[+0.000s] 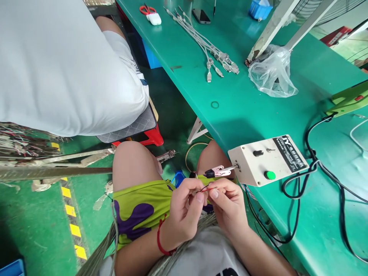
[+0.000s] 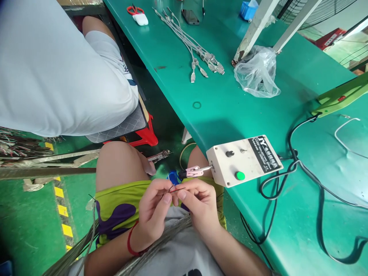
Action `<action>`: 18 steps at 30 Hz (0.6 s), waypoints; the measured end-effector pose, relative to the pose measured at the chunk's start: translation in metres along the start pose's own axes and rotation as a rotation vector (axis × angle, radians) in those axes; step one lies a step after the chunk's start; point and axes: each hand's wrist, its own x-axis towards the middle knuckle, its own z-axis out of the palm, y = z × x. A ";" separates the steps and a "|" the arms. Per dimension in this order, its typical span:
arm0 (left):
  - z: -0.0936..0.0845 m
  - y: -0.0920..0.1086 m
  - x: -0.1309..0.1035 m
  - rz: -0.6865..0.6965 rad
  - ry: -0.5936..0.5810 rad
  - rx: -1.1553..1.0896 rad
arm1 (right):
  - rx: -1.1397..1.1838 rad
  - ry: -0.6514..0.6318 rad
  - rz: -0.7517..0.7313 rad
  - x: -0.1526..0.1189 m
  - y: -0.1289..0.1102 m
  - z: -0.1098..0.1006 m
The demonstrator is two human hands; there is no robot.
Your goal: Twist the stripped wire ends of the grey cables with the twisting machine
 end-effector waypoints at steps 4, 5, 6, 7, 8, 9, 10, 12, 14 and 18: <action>0.000 0.002 0.004 -0.003 0.002 -0.031 | 0.025 0.016 0.019 0.003 0.000 0.003; 0.000 0.003 0.005 -0.004 -0.001 -0.037 | 0.026 0.014 0.022 0.003 0.000 0.004; 0.000 0.003 0.006 -0.003 -0.005 -0.040 | 0.027 0.011 0.025 0.004 0.000 0.004; 0.001 0.004 0.007 -0.003 -0.007 -0.038 | 0.029 0.006 0.031 0.004 0.000 0.004; 0.001 0.004 0.007 -0.003 -0.004 -0.032 | 0.033 0.004 0.037 0.004 0.000 0.004; 0.001 0.003 0.007 -0.003 0.000 -0.020 | 0.038 0.003 0.047 0.004 0.001 0.004; 0.001 0.003 0.007 -0.002 0.008 -0.003 | 0.044 0.004 0.055 0.004 0.001 0.004; 0.001 0.001 0.006 0.004 0.026 0.034 | 0.058 0.010 0.069 0.002 0.003 0.004; 0.000 0.001 0.006 0.007 0.050 0.061 | 0.056 0.026 0.086 0.000 0.006 0.004; 0.000 0.001 0.006 -0.023 0.117 0.063 | -0.058 0.125 0.084 0.002 0.011 -0.001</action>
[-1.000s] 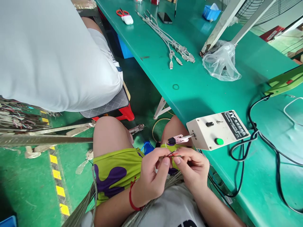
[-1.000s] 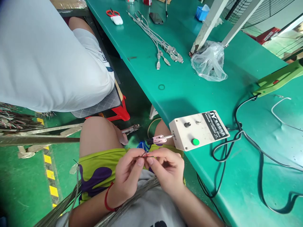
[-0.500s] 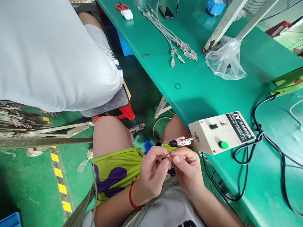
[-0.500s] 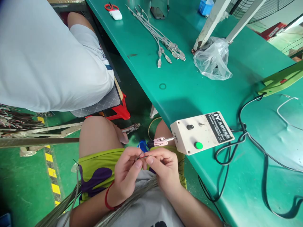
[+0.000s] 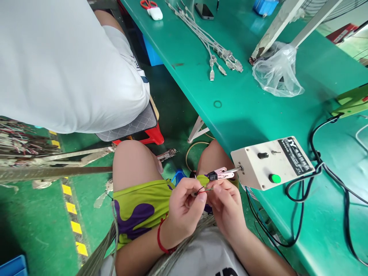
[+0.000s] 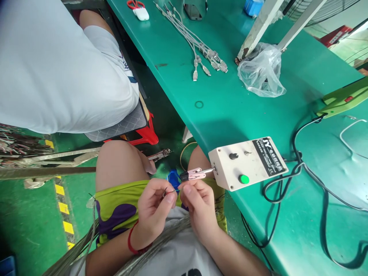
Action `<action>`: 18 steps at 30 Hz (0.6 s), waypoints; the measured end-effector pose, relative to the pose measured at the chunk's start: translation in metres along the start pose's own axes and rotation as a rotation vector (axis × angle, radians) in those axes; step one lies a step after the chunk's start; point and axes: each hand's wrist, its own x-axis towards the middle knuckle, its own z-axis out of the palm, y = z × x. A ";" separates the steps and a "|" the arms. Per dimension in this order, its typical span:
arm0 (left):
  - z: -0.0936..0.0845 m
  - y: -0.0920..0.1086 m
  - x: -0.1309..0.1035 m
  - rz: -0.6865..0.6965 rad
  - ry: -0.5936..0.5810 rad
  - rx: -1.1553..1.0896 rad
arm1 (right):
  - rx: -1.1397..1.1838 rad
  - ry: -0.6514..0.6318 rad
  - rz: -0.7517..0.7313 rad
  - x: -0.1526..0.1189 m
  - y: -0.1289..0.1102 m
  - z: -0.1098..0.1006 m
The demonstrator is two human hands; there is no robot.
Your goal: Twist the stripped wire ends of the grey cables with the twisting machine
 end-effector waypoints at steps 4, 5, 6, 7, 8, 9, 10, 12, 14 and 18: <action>0.001 -0.002 0.004 -0.026 0.068 -0.007 | -0.124 0.072 -0.110 0.012 -0.001 -0.008; 0.001 -0.003 0.005 -0.030 0.083 -0.008 | -0.124 0.064 -0.113 0.015 -0.001 -0.010; 0.002 -0.004 0.007 -0.035 0.097 -0.013 | -0.109 0.054 -0.108 0.017 -0.001 -0.011; 0.002 -0.004 0.008 -0.039 0.108 -0.021 | -0.081 0.045 -0.100 0.018 -0.001 -0.011; 0.002 -0.004 0.010 -0.040 0.115 -0.034 | -0.045 0.042 -0.091 0.019 0.000 -0.011; 0.001 -0.004 0.011 -0.038 0.119 -0.049 | -0.007 0.043 -0.082 0.019 0.000 -0.010; 0.001 -0.004 0.012 -0.032 0.119 -0.065 | 0.030 0.045 -0.076 0.018 0.001 -0.008; -0.001 -0.004 0.014 -0.022 0.116 -0.096 | 0.095 0.040 -0.074 0.017 0.003 -0.004; -0.002 -0.005 0.016 -0.028 0.107 -0.116 | 0.142 0.015 -0.081 0.017 0.004 -0.001; -0.002 -0.007 0.021 -0.048 0.091 -0.138 | 0.160 -0.010 -0.103 0.018 0.006 0.000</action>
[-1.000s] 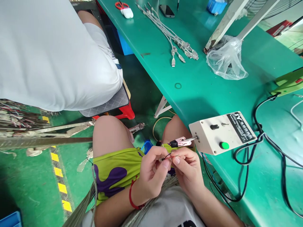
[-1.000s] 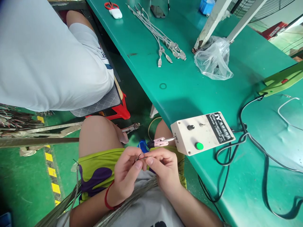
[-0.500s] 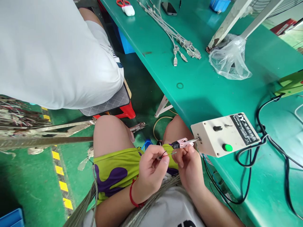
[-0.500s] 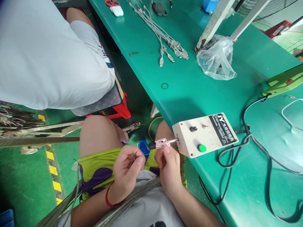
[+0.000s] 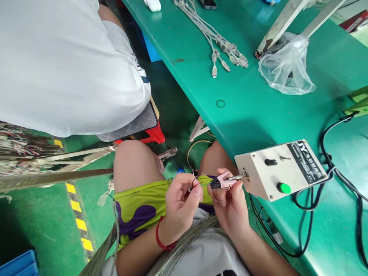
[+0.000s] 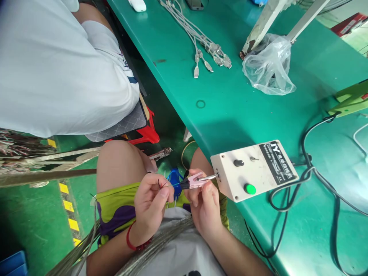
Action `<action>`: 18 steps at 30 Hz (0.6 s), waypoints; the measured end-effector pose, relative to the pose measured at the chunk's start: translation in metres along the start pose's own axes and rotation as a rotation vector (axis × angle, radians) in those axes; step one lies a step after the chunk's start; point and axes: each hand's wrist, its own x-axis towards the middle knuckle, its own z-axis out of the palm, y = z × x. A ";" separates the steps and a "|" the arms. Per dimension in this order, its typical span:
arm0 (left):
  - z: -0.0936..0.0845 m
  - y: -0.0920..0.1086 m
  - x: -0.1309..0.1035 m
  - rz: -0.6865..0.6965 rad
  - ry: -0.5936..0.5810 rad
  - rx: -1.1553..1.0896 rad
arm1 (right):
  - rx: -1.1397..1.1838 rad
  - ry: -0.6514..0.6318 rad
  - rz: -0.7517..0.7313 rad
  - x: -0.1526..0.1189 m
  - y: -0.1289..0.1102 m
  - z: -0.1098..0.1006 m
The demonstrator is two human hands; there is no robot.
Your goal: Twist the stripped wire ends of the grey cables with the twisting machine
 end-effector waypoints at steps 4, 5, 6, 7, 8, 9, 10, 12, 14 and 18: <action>0.002 0.000 0.003 0.005 -0.005 0.037 | -0.075 0.047 -0.029 0.001 0.002 -0.006; 0.002 0.000 0.003 0.002 -0.007 0.052 | -0.104 0.064 -0.032 0.001 0.002 -0.007; 0.002 0.000 0.003 -0.002 -0.010 0.067 | -0.132 0.077 -0.034 0.002 0.002 -0.009; 0.002 0.000 0.003 -0.008 -0.013 0.080 | -0.156 0.086 -0.035 0.002 0.002 -0.010; 0.002 0.000 0.002 -0.015 -0.018 0.093 | -0.173 0.089 -0.034 0.002 0.002 -0.011; 0.001 -0.001 0.002 -0.020 -0.023 0.106 | -0.184 0.088 -0.033 0.002 0.002 -0.012; 0.001 -0.001 0.001 -0.022 -0.029 0.120 | -0.189 0.084 -0.032 0.002 0.002 -0.013; 0.000 -0.002 0.001 -0.018 -0.031 0.141 | -0.183 0.073 -0.028 0.002 0.002 -0.014; 0.000 -0.002 0.001 -0.006 -0.032 0.150 | -0.164 0.063 -0.023 0.002 0.002 -0.014; 0.001 -0.003 0.001 0.005 -0.037 0.154 | -0.134 0.047 -0.019 0.001 0.002 -0.013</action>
